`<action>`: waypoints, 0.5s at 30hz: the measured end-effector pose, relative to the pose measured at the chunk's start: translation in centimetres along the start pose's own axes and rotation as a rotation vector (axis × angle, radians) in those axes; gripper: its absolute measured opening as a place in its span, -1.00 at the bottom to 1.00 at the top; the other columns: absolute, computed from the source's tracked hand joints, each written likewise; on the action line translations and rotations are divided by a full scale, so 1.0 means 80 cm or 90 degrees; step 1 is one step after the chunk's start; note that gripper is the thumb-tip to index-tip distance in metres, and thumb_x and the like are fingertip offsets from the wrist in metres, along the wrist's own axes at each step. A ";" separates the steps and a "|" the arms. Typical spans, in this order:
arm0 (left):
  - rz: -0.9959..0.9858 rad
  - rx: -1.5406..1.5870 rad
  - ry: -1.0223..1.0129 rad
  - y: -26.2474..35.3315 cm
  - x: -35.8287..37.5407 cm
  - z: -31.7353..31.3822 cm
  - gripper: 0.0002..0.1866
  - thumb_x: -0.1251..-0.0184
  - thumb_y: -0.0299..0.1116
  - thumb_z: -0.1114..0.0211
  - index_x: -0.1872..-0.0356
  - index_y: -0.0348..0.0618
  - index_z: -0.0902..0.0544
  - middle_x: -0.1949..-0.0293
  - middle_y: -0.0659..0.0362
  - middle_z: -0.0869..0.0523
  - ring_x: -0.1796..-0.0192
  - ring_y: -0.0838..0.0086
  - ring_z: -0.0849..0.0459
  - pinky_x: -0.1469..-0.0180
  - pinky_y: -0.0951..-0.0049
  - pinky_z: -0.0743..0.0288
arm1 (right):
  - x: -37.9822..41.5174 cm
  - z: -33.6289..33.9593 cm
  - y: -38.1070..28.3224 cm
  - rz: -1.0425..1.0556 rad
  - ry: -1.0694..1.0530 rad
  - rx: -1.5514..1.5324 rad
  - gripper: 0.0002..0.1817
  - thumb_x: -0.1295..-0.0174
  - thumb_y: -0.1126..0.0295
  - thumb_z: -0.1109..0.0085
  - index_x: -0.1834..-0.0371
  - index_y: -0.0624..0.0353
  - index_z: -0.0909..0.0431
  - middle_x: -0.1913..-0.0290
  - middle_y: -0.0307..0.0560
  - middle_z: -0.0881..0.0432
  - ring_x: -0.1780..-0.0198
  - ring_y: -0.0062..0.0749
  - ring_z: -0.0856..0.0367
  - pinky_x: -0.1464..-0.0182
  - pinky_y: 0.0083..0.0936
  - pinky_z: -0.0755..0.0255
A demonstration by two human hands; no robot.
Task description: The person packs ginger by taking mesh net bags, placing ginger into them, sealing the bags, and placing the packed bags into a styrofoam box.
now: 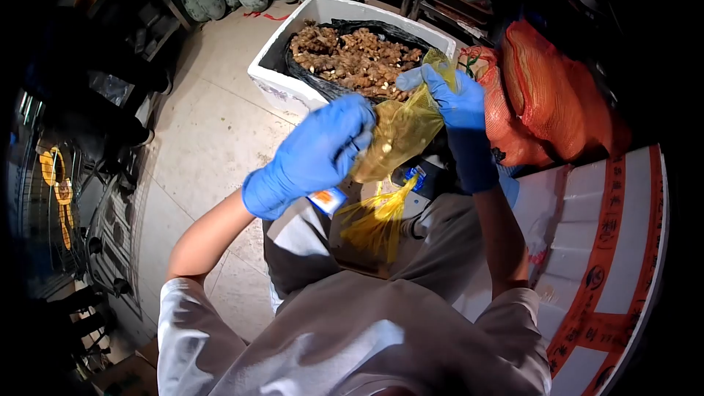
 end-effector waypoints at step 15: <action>0.033 0.160 0.076 -0.025 -0.027 0.032 -0.94 -0.08 -0.55 -0.04 0.46 -0.27 -0.34 0.45 0.15 -0.37 0.39 0.45 -0.37 0.26 0.51 -0.30 | -0.010 -0.007 -0.026 0.007 -0.033 -0.009 -0.77 -0.23 0.39 0.09 0.34 0.34 -0.51 0.35 -0.10 -0.59 0.31 -0.56 -0.54 0.19 -0.69 -0.40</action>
Point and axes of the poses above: each hand's wrist, its own x-axis away from the middle knuckle, its own z-axis out of the back of the hand, y = z × x, the point moved 10 cm from there along -x, towards the middle knuckle
